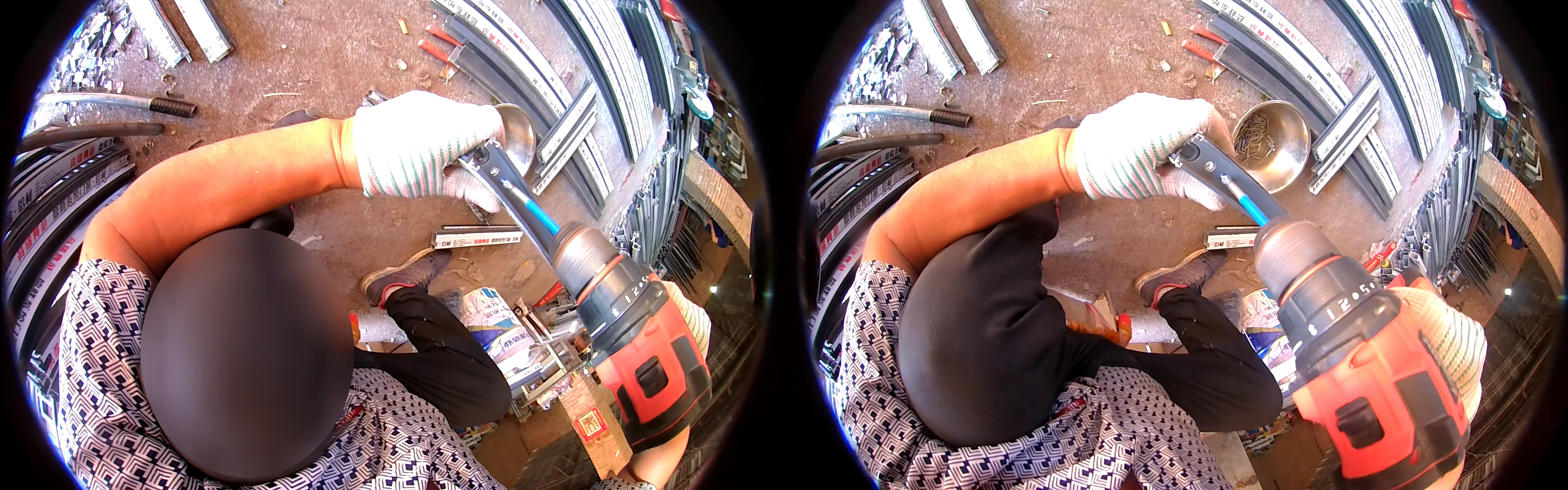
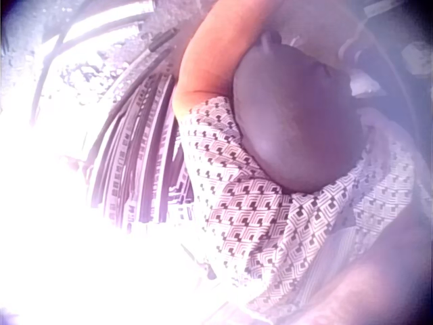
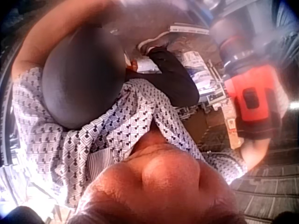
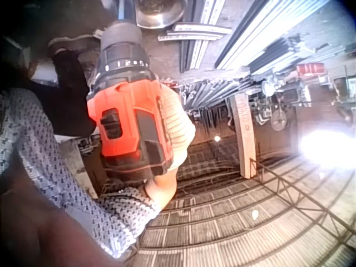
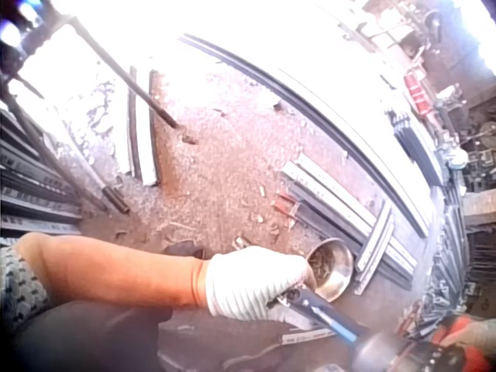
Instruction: The person sits on the floor and assembles metal profiles by inserting small metal components into the ends of the bars. They use a cordless drill to drive screws into the profiles and a marker to label them. The person handles the profiles one by one, inserting parts and drilling, then stacks the finished pieces.
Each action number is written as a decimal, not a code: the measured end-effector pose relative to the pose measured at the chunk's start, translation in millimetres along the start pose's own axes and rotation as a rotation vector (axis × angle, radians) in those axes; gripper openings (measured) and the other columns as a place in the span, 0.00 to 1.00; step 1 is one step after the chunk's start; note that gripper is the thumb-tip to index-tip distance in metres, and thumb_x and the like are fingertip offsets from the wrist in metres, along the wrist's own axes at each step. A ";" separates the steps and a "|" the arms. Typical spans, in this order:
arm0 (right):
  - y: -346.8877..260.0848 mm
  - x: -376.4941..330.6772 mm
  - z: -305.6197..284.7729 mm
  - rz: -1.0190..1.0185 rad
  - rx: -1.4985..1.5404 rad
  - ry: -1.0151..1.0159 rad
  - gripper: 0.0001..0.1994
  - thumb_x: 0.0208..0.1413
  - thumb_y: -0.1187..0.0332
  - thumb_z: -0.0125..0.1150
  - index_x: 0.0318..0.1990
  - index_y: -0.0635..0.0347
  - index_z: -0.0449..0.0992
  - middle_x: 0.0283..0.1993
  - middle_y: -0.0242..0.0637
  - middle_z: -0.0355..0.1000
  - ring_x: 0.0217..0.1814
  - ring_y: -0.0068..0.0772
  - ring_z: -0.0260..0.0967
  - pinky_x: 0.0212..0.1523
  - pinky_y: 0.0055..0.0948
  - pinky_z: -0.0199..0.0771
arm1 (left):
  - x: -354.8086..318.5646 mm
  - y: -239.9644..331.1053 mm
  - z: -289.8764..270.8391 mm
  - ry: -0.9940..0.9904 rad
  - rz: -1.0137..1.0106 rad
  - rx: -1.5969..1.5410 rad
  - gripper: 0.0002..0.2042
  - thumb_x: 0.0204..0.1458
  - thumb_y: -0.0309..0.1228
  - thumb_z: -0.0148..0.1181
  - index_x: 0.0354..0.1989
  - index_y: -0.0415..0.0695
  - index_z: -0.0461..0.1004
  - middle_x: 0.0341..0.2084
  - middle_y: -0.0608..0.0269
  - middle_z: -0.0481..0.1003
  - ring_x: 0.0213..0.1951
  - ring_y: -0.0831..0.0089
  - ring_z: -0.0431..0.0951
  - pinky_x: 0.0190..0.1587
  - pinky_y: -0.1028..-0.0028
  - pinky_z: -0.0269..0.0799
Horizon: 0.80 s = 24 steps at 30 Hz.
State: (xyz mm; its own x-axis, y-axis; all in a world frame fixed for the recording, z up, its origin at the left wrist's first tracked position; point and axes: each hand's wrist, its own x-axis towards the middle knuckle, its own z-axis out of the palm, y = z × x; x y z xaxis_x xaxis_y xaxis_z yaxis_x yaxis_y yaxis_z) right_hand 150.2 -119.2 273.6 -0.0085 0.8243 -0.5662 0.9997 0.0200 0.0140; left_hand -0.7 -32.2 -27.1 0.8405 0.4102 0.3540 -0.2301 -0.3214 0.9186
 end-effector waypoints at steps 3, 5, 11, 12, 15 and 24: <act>-6.7 -3.5 -3.5 0.033 -0.012 -0.007 0.19 0.42 0.68 0.71 0.46 0.57 0.78 0.42 0.37 0.73 0.50 0.41 0.72 0.56 0.37 0.69 | 3.5 -0.9 1.9 -0.001 0.029 -0.020 0.25 0.46 0.43 0.77 0.47 0.45 0.73 0.36 0.54 0.80 0.38 0.52 0.83 0.39 0.62 0.78; -6.1 -4.3 -3.5 0.035 -0.014 -0.004 0.19 0.42 0.68 0.71 0.46 0.57 0.79 0.42 0.37 0.73 0.50 0.41 0.72 0.56 0.37 0.69 | 3.0 -1.2 2.3 -0.003 0.029 -0.022 0.25 0.46 0.43 0.77 0.47 0.46 0.73 0.36 0.54 0.80 0.38 0.52 0.83 0.39 0.62 0.78; 3.1 -3.7 -6.5 0.031 -0.019 0.002 0.20 0.41 0.69 0.71 0.46 0.57 0.79 0.43 0.37 0.73 0.50 0.41 0.71 0.56 0.37 0.69 | -0.7 -2.2 -1.7 -0.058 0.015 -0.029 0.25 0.46 0.46 0.76 0.47 0.47 0.73 0.36 0.55 0.80 0.38 0.52 0.82 0.39 0.62 0.78; 0.1 -7.8 -9.2 0.047 -0.023 0.000 0.20 0.41 0.69 0.71 0.46 0.57 0.79 0.43 0.37 0.73 0.50 0.41 0.71 0.56 0.37 0.69 | -2.4 1.3 -2.1 -0.117 0.013 -0.065 0.25 0.46 0.46 0.76 0.47 0.47 0.74 0.36 0.55 0.80 0.38 0.52 0.82 0.39 0.63 0.78; -6.4 -8.2 -13.4 0.074 -0.031 0.011 0.20 0.41 0.69 0.72 0.46 0.57 0.79 0.43 0.37 0.73 0.50 0.41 0.71 0.56 0.37 0.69 | -3.4 3.0 -3.1 -0.119 -0.014 -0.058 0.24 0.47 0.46 0.76 0.46 0.47 0.74 0.35 0.56 0.79 0.37 0.53 0.82 0.38 0.63 0.77; 15.8 -18.7 -5.0 0.013 -0.009 -0.063 0.23 0.36 0.65 0.75 0.44 0.56 0.77 0.35 0.36 0.73 0.39 0.43 0.72 0.46 0.40 0.70 | 2.8 7.2 -7.1 -0.096 0.042 0.001 0.22 0.49 0.44 0.75 0.46 0.46 0.75 0.31 0.56 0.79 0.34 0.54 0.82 0.36 0.62 0.77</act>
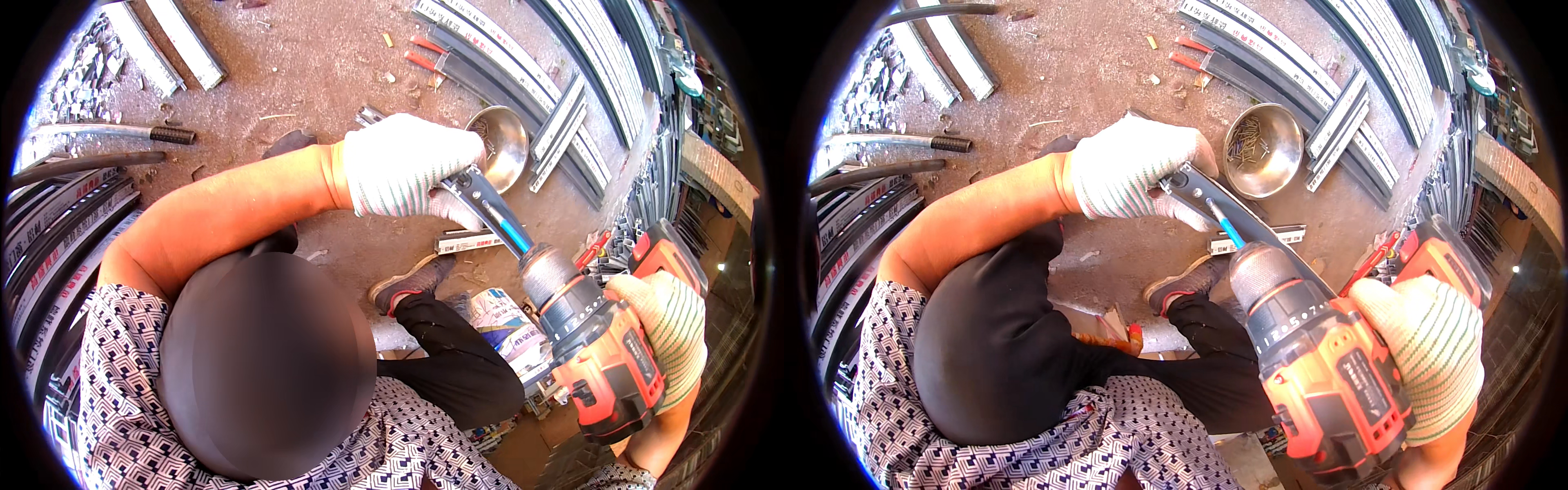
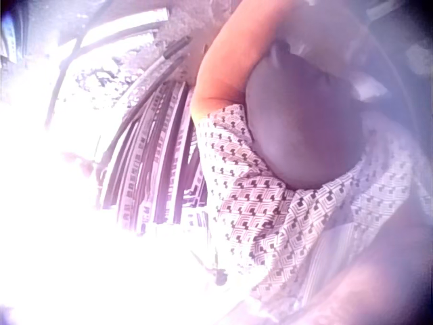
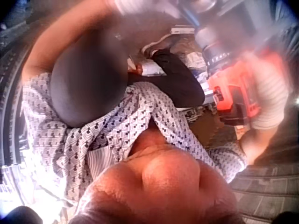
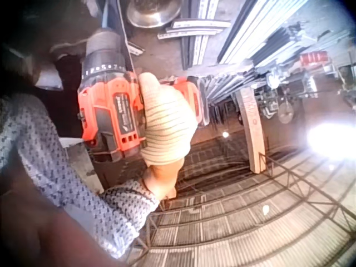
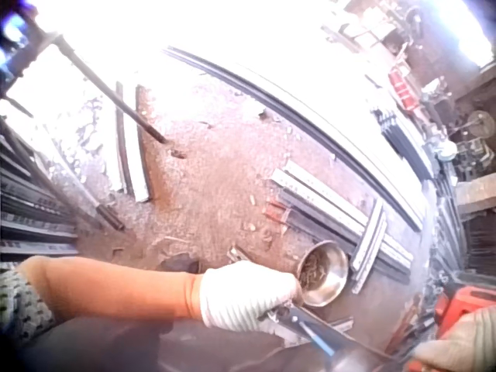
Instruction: The person sits on the floor and assembles metal profiles by inserting small metal components into the ends of the bars. They use a cordless drill to drive screws into the profiles and a marker to label them. The person handles the profiles one by one, inserting parts and drilling, then stacks the finished pieces.
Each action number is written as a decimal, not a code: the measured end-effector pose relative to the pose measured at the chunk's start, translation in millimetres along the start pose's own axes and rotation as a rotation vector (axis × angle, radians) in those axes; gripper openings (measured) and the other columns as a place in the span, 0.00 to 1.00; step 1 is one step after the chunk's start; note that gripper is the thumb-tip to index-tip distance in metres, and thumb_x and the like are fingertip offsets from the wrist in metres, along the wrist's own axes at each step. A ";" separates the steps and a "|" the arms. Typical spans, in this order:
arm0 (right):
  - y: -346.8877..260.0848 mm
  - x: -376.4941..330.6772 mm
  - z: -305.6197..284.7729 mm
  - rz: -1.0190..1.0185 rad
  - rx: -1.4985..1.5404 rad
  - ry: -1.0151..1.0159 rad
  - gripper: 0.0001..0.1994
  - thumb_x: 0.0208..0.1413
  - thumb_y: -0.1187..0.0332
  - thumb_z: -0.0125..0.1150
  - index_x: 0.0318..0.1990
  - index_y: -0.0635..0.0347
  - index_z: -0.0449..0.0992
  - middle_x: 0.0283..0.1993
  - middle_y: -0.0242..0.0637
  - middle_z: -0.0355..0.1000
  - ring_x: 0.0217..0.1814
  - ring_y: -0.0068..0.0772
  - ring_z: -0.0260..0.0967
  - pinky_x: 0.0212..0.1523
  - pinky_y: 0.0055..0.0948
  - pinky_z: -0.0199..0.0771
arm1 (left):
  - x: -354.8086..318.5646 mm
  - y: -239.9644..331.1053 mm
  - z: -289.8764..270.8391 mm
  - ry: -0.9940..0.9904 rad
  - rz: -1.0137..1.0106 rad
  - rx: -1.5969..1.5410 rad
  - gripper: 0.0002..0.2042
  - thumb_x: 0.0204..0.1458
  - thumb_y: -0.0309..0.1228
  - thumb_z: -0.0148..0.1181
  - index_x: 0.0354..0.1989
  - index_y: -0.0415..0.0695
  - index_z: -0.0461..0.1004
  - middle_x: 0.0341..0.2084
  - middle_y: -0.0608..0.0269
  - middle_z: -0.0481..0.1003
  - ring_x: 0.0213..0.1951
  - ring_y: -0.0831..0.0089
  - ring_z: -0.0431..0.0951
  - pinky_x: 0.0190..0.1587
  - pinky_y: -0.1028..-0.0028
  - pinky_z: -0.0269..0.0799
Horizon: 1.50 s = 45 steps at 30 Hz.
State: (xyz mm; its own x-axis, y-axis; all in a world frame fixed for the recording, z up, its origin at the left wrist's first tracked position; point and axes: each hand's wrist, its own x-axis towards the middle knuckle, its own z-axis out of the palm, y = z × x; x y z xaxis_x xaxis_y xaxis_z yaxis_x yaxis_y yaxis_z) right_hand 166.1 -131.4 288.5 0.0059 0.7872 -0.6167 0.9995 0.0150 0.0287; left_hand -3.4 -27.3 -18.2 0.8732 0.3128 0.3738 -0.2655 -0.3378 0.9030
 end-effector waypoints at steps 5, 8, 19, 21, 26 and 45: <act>11.2 -11.1 13.4 -0.091 0.050 -0.049 0.20 0.40 0.64 0.71 0.44 0.57 0.77 0.32 0.40 0.73 0.33 0.48 0.72 0.39 0.41 0.70 | 0.0 -2.2 14.0 -0.046 0.019 0.021 0.21 0.49 0.42 0.75 0.46 0.46 0.74 0.30 0.55 0.79 0.33 0.54 0.82 0.35 0.62 0.77; 0.6 -23.1 13.0 0.042 0.085 -0.028 0.20 0.41 0.63 0.70 0.43 0.58 0.78 0.32 0.41 0.73 0.35 0.49 0.73 0.40 0.42 0.71 | 8.5 -2.9 17.9 -0.068 0.093 -0.023 0.21 0.49 0.42 0.75 0.45 0.46 0.74 0.30 0.56 0.79 0.33 0.54 0.82 0.35 0.62 0.77; 1.9 -22.6 21.7 -0.009 0.035 -0.032 0.21 0.41 0.64 0.73 0.44 0.57 0.76 0.30 0.37 0.72 0.34 0.45 0.73 0.38 0.42 0.72 | 4.4 0.5 18.8 -0.105 0.024 0.003 0.23 0.45 0.40 0.78 0.45 0.45 0.74 0.32 0.55 0.79 0.34 0.54 0.82 0.37 0.62 0.78; -2.1 -21.0 21.1 0.019 0.050 0.016 0.21 0.41 0.63 0.73 0.44 0.57 0.77 0.30 0.37 0.71 0.34 0.44 0.73 0.38 0.42 0.72 | 3.8 0.8 18.2 -0.108 0.028 0.013 0.23 0.45 0.40 0.78 0.45 0.44 0.74 0.32 0.55 0.80 0.35 0.54 0.82 0.37 0.63 0.78; -6.8 -31.7 14.6 0.041 -0.044 -0.082 0.18 0.43 0.63 0.68 0.44 0.57 0.78 0.32 0.37 0.71 0.36 0.45 0.71 0.41 0.42 0.69 | 7.7 2.6 16.6 -0.131 -0.018 -0.011 0.23 0.45 0.41 0.77 0.46 0.45 0.74 0.32 0.56 0.80 0.35 0.54 0.83 0.38 0.63 0.78; -32.1 -98.5 224.5 0.430 1.328 0.060 0.16 0.53 0.73 0.69 0.50 0.63 0.80 0.43 0.40 0.80 0.44 0.37 0.79 0.47 0.32 0.79 | 40.1 45.5 -16.1 -0.244 -0.155 0.371 0.17 0.46 0.35 0.77 0.44 0.48 0.79 0.30 0.58 0.79 0.34 0.58 0.81 0.40 0.66 0.78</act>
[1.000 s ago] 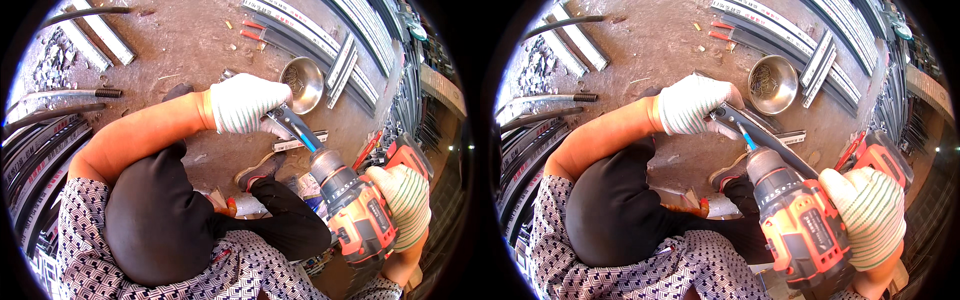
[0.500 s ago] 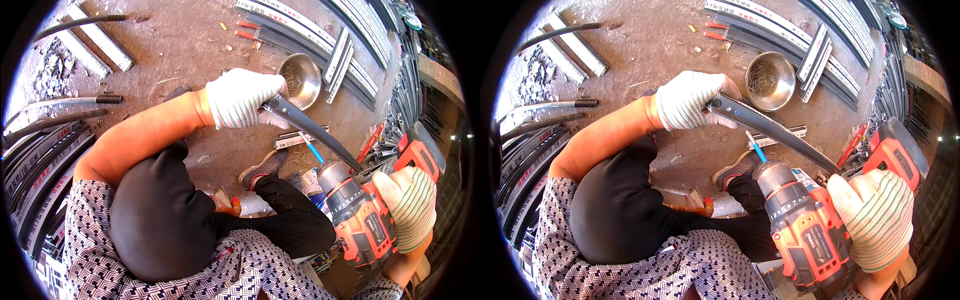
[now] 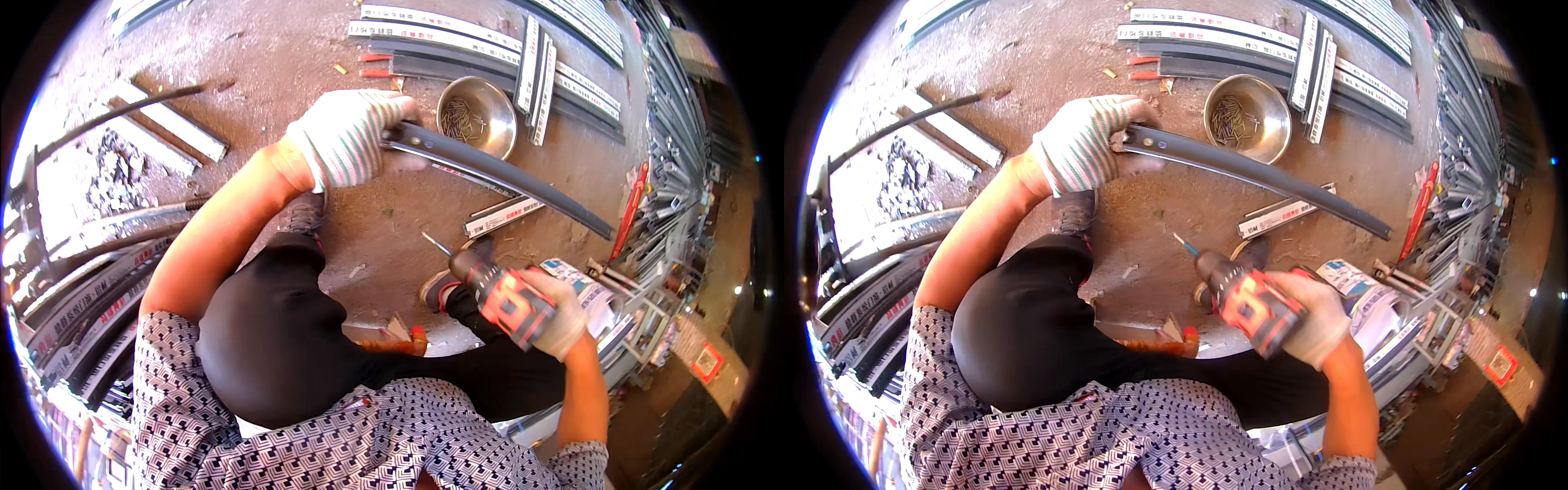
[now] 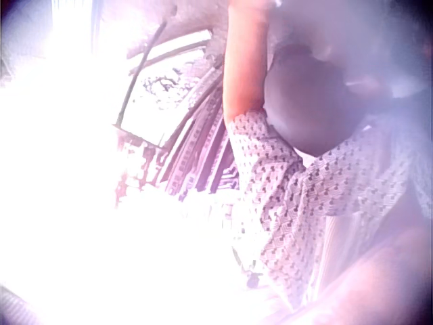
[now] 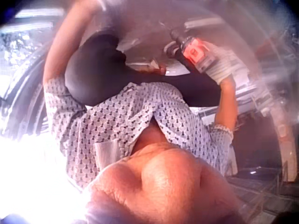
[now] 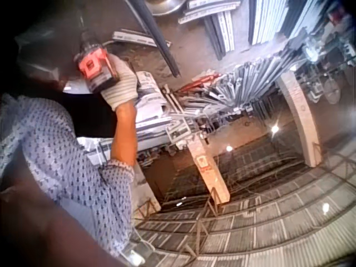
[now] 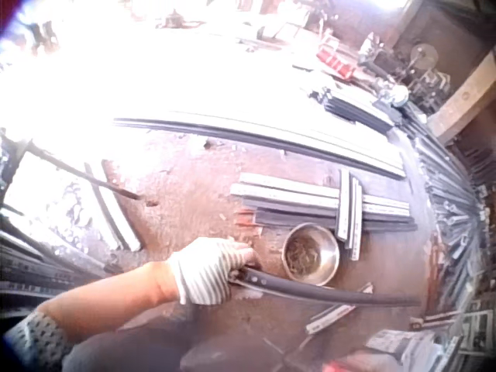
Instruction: The person sits on the floor and assembles metal profiles by inserting small metal components into the ends of the bars. They use a cordless drill to drive screws into the profiles and a marker to label them. The person handles the profiles one by one, inserting parts and drilling, then stacks the finished pieces.
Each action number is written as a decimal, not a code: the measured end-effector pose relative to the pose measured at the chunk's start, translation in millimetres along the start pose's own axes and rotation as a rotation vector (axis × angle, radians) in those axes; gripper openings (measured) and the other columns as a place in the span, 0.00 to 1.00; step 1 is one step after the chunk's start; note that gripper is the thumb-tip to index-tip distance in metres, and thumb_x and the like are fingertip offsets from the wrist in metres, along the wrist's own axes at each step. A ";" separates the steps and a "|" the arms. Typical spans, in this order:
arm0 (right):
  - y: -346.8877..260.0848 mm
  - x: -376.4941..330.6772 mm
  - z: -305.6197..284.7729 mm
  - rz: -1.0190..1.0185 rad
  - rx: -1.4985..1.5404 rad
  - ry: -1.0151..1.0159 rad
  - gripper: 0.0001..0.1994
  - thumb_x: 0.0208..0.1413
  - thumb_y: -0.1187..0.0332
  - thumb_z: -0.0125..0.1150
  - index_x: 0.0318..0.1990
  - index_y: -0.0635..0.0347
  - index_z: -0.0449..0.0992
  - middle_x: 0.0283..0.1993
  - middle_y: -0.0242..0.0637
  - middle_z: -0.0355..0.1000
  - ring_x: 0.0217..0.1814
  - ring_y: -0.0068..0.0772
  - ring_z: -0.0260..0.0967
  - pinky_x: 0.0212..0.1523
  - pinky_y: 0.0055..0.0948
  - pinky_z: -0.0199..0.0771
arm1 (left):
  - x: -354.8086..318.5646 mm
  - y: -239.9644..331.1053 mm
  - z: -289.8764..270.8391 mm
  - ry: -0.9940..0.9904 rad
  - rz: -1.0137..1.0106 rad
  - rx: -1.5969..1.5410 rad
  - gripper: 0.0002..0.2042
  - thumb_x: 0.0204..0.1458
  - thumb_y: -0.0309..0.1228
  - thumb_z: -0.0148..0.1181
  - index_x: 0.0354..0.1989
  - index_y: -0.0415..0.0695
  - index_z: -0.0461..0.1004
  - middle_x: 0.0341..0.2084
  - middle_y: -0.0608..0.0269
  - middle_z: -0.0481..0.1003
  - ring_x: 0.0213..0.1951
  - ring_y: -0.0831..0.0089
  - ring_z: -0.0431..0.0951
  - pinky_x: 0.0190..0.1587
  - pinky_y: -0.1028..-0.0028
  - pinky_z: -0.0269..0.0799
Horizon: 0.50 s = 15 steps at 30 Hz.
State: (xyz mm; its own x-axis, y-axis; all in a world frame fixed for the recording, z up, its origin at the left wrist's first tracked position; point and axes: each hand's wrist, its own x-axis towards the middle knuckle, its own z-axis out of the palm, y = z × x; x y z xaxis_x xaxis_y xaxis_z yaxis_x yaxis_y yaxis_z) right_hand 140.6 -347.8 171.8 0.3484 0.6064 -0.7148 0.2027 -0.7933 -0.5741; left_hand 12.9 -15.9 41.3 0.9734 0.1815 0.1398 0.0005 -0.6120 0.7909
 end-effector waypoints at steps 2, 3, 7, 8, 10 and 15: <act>22.5 15.4 18.8 0.029 0.174 -0.009 0.15 0.60 0.82 0.57 0.54 0.66 0.77 0.50 0.35 0.77 0.49 0.29 0.76 0.51 0.29 0.79 | 5.2 5.6 -17.0 -0.085 -0.004 0.060 0.16 0.46 0.33 0.76 0.43 0.48 0.79 0.31 0.58 0.79 0.35 0.57 0.81 0.41 0.65 0.77; 50.9 26.8 33.3 -0.009 0.286 0.001 0.16 0.62 0.81 0.54 0.56 0.64 0.75 0.52 0.36 0.76 0.51 0.30 0.75 0.53 0.30 0.79 | 11.4 11.5 -24.8 -0.141 0.011 0.097 0.17 0.46 0.34 0.76 0.43 0.47 0.79 0.31 0.58 0.79 0.36 0.57 0.81 0.42 0.64 0.78; 129.4 82.7 84.4 0.593 1.733 0.198 0.19 0.71 0.66 0.42 0.65 0.57 0.69 0.63 0.38 0.72 0.64 0.35 0.71 0.62 0.38 0.75 | 34.0 37.5 -36.7 -0.292 0.068 0.339 0.16 0.48 0.36 0.74 0.41 0.44 0.77 0.33 0.53 0.79 0.37 0.52 0.81 0.41 0.61 0.77; 179.3 93.4 113.8 0.148 1.348 0.178 0.19 0.71 0.64 0.41 0.65 0.56 0.68 0.65 0.40 0.70 0.66 0.38 0.69 0.64 0.42 0.73 | 46.1 49.7 -32.9 -0.372 0.028 0.379 0.16 0.50 0.37 0.73 0.42 0.44 0.77 0.33 0.52 0.79 0.37 0.51 0.81 0.42 0.60 0.77; 227.5 111.9 154.4 -0.217 0.736 0.177 0.20 0.72 0.63 0.39 0.66 0.56 0.67 0.68 0.42 0.67 0.68 0.44 0.67 0.67 0.48 0.70 | 59.7 68.9 -26.3 -0.496 -0.018 0.484 0.16 0.52 0.40 0.70 0.43 0.43 0.77 0.33 0.51 0.79 0.38 0.49 0.81 0.42 0.58 0.76; 222.4 183.4 214.8 -0.335 0.729 0.230 0.20 0.72 0.63 0.37 0.66 0.56 0.66 0.69 0.44 0.65 0.68 0.50 0.66 0.67 0.53 0.68 | 81.5 99.1 -6.1 -0.722 -0.108 0.699 0.19 0.55 0.43 0.66 0.45 0.40 0.76 0.39 0.46 0.80 0.45 0.45 0.80 0.48 0.54 0.75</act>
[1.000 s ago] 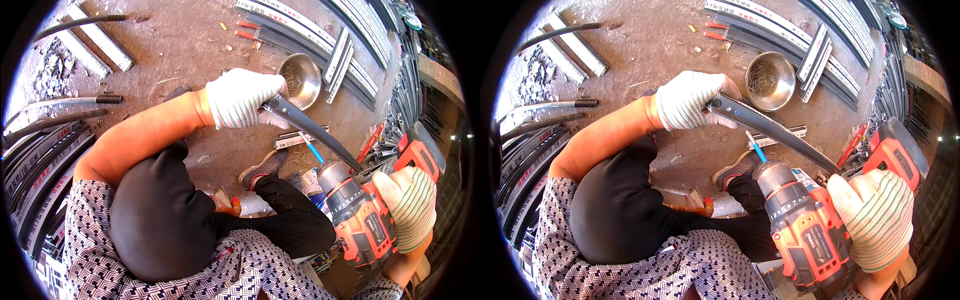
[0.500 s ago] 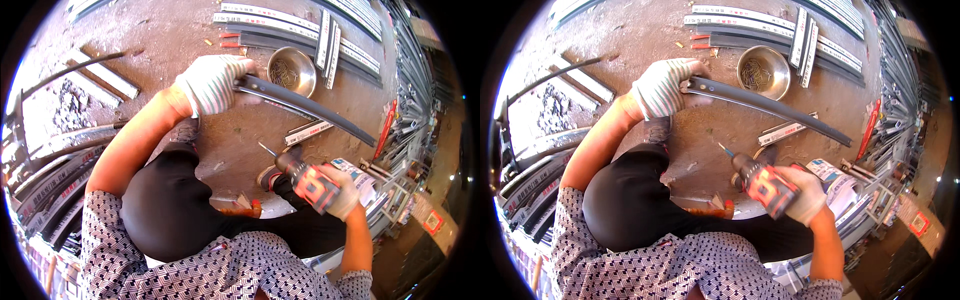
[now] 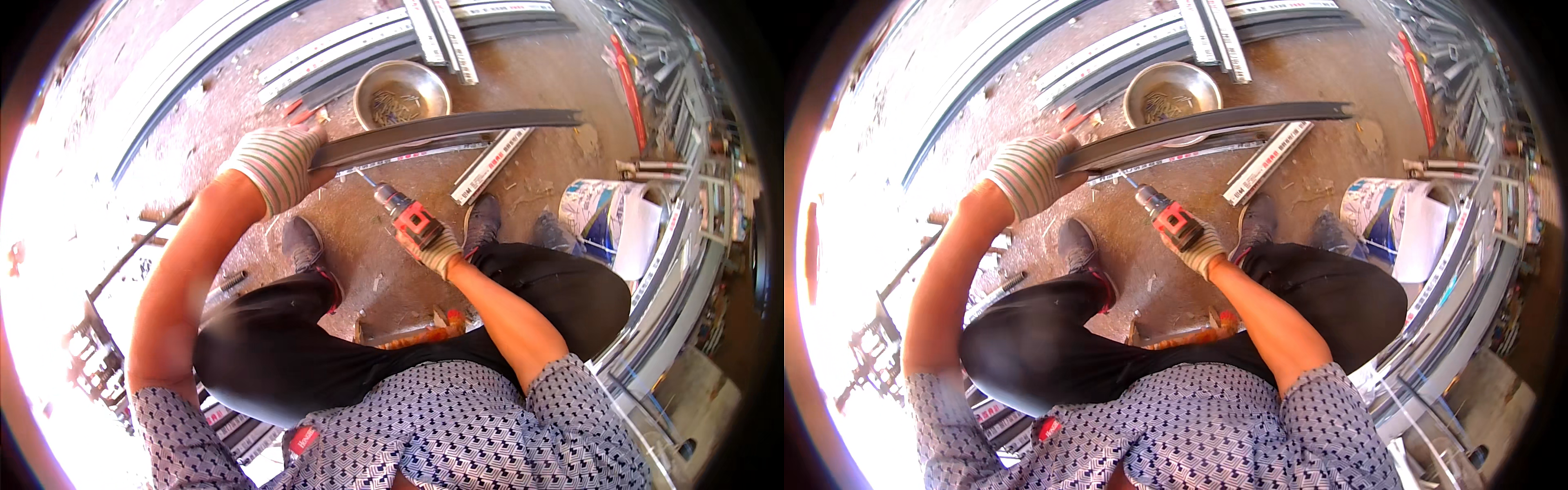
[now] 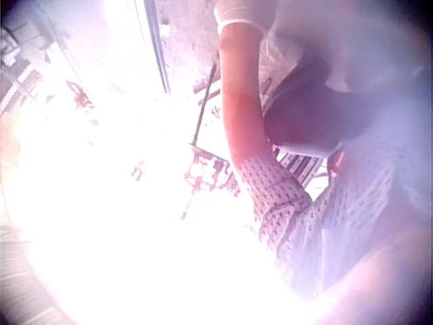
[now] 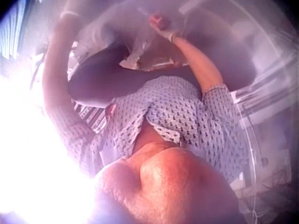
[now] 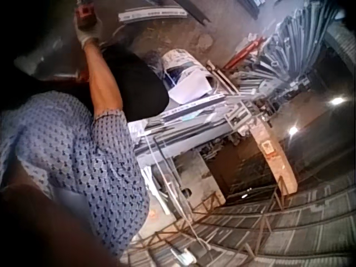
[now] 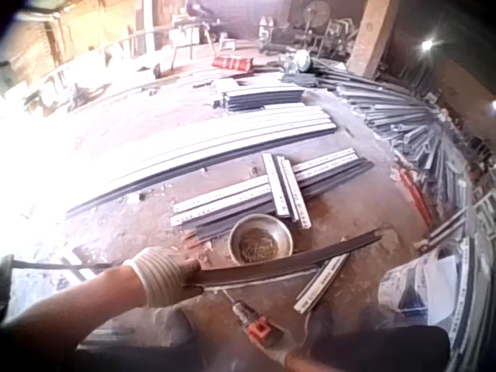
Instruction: The person sits on the floor and assembles metal profiles by inserting small metal components into the ends of the bars. They use a cordless drill to drive screws into the profiles and a marker to label them. The person handles the profiles one by one, inserting parts and drilling, then stacks the finished pieces.
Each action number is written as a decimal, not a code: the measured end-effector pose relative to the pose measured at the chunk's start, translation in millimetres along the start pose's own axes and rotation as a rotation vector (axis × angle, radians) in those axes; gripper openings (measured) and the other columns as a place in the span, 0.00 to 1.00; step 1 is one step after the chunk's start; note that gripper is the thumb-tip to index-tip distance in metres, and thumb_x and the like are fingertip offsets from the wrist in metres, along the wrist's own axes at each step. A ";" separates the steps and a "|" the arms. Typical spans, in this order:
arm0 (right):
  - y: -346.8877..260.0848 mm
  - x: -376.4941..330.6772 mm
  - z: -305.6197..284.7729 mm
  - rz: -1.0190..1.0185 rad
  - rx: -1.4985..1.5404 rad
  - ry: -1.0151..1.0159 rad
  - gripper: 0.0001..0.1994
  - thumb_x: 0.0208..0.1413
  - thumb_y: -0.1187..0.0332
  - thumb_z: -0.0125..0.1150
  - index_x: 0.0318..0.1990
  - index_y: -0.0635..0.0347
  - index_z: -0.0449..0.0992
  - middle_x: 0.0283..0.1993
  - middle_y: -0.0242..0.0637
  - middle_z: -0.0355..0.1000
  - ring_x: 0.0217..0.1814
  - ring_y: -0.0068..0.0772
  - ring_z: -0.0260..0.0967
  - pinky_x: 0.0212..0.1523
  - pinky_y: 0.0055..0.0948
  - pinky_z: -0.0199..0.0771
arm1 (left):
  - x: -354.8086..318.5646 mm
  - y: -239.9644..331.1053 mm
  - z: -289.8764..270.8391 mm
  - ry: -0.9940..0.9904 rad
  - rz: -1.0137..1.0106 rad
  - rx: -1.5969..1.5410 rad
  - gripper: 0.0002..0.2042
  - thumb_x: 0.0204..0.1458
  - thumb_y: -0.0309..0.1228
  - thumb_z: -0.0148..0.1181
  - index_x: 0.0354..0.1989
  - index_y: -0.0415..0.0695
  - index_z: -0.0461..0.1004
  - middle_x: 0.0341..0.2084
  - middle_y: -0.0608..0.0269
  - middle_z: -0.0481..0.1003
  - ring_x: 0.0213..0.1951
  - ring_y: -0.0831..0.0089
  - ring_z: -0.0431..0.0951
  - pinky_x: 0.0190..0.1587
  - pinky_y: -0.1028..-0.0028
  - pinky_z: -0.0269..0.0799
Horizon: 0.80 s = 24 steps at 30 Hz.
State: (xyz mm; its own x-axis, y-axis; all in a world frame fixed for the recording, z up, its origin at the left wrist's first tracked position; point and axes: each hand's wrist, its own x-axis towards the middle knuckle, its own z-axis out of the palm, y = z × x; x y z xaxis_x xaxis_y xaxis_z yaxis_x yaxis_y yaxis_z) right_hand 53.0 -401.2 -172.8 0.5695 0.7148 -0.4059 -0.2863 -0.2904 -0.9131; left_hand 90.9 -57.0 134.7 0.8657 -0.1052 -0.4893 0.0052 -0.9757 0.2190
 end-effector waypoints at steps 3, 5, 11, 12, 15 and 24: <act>25.8 1.5 13.7 -0.034 0.272 0.116 0.18 0.69 0.63 0.46 0.62 0.56 0.68 0.64 0.43 0.70 0.65 0.47 0.69 0.64 0.47 0.71 | 29.1 22.0 9.2 0.069 0.096 0.083 0.20 0.56 0.42 0.65 0.49 0.39 0.75 0.52 0.39 0.76 0.59 0.48 0.75 0.64 0.58 0.67; 55.1 -12.9 8.2 -0.004 0.436 0.216 0.17 0.66 0.64 0.54 0.59 0.57 0.71 0.59 0.42 0.73 0.63 0.44 0.71 0.60 0.42 0.74 | 54.6 52.4 13.1 0.050 0.110 0.084 0.21 0.56 0.43 0.64 0.51 0.42 0.75 0.50 0.45 0.79 0.57 0.52 0.77 0.70 0.55 0.59; 41.8 -33.9 16.7 0.160 0.743 0.237 0.20 0.56 0.67 0.67 0.56 0.53 0.73 0.53 0.41 0.75 0.56 0.45 0.74 0.56 0.36 0.76 | 74.7 98.5 12.6 0.009 -0.003 0.019 0.18 0.56 0.44 0.64 0.52 0.51 0.74 0.41 0.58 0.82 0.50 0.57 0.82 0.66 0.42 0.58; 44.7 -42.5 13.7 0.166 0.633 0.286 0.20 0.56 0.67 0.67 0.56 0.52 0.73 0.53 0.42 0.75 0.55 0.48 0.74 0.57 0.36 0.76 | 79.2 105.4 15.4 0.021 0.001 0.014 0.18 0.56 0.44 0.64 0.52 0.52 0.74 0.40 0.59 0.83 0.49 0.58 0.82 0.65 0.40 0.58; 40.2 -58.6 2.7 0.306 0.502 0.142 0.21 0.55 0.66 0.66 0.58 0.49 0.73 0.56 0.48 0.73 0.56 0.56 0.74 0.58 0.40 0.76 | 76.6 111.4 11.1 0.061 0.033 -0.001 0.18 0.56 0.42 0.64 0.53 0.52 0.75 0.39 0.57 0.83 0.46 0.56 0.83 0.59 0.49 0.67; -18.1 -44.3 -48.5 0.269 -0.352 0.577 0.16 0.58 0.58 0.63 0.48 0.59 0.79 0.44 0.48 0.80 0.45 0.51 0.79 0.50 0.43 0.76 | 24.9 57.2 -2.6 0.198 -0.056 -0.318 0.19 0.55 0.35 0.70 0.52 0.41 0.76 0.36 0.57 0.83 0.35 0.70 0.81 0.42 0.70 0.78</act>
State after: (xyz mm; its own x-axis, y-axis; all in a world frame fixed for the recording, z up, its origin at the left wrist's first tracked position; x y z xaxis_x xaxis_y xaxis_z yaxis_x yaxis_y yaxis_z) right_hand 70.3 -458.4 -140.2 0.8575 0.1689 -0.4859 -0.2643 -0.6658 -0.6978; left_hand 114.1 -114.9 137.2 0.9396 0.0160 -0.3420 0.1834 -0.8670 0.4633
